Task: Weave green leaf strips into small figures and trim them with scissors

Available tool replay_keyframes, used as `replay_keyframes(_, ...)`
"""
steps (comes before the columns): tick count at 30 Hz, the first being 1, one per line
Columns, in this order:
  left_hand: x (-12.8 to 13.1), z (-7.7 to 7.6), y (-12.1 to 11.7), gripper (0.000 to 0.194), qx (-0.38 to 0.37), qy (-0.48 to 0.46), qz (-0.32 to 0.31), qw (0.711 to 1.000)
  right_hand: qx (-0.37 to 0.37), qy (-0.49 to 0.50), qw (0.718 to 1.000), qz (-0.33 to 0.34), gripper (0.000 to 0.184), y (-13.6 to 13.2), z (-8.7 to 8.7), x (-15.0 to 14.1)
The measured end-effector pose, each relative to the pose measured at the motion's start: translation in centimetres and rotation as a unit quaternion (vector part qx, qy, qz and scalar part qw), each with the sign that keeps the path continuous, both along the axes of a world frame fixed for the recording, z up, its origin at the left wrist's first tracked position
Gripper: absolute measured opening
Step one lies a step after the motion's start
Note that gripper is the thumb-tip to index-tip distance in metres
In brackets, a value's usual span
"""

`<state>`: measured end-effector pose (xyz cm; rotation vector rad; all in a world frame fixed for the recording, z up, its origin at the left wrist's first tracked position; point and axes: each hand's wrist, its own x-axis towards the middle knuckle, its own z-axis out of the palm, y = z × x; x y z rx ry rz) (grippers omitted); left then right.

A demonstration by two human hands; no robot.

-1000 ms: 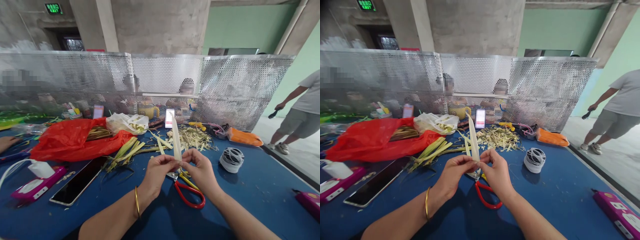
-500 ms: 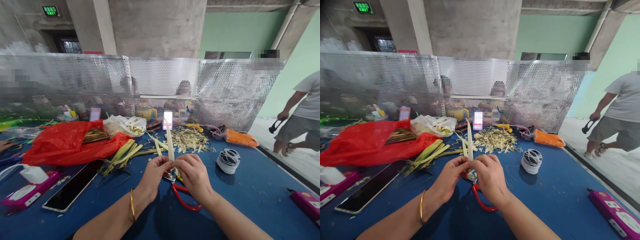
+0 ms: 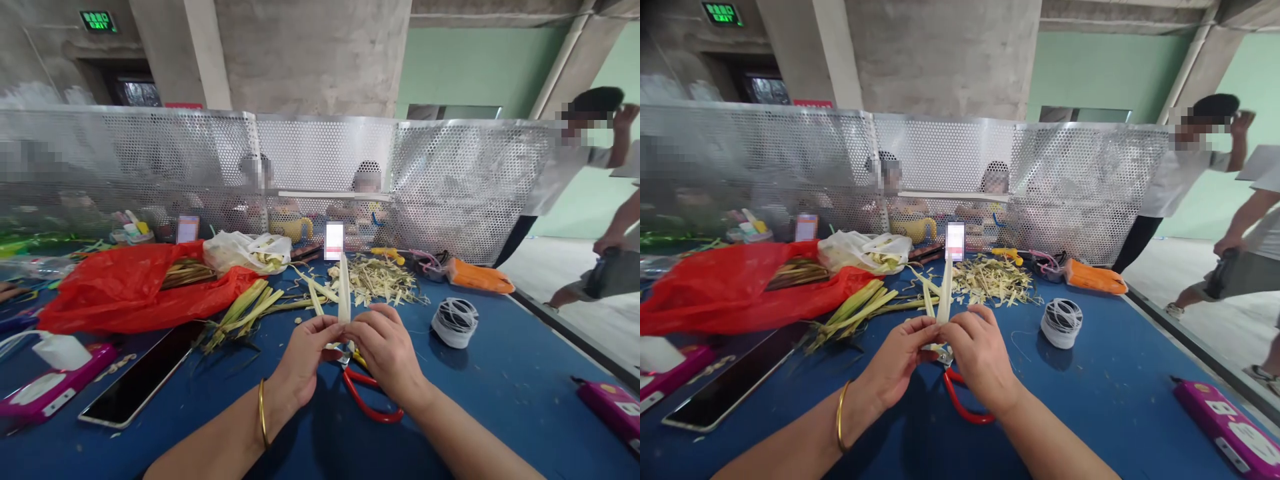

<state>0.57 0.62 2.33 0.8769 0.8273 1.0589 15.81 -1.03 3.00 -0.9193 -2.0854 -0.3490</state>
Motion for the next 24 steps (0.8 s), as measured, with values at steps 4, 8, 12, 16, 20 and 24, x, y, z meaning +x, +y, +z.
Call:
replay_keyframes(4, 0.28, -0.09, -0.01, 0.021, 0.003, -0.006, 0.006, 1.000, -0.023, 0.038, 0.999, -0.021, 0.018, 0.01, -0.13, -0.28)
replay_keyframes(8, 0.63, -0.22, -0.02, 0.018, 0.034, 0.021, 0.051, 0.998, -0.111, 0.136, 0.983, -0.048, 0.013, -0.14, -0.47, -0.75)
replay_keyframes(12, 0.80, -0.35, 0.00, 0.017, 0.079, 0.054, 0.074, 0.993, -0.227, 0.213, 0.949, -0.050, 0.010, -0.25, -0.89, -0.88)
replay_keyframes(16, 0.79, -0.33, -0.09, 0.016, 0.097, 0.064, 0.072, 0.991, -0.280, 0.281, 0.918, -0.017, 0.010, -0.09, -0.90, -0.78)
replay_keyframes(20, 0.80, -0.16, -0.15, 0.015, 0.101, 0.061, 0.069, 0.991, -0.287, 0.305, 0.908, -0.018, 0.011, 0.05, -0.64, -0.77)
replay_keyframes(24, 0.89, -0.23, -0.05, 0.015, 0.083, 0.051, 0.074, 0.993, -0.265, 0.306, 0.914, -0.010, 0.009, 0.12, -0.75, -0.84)
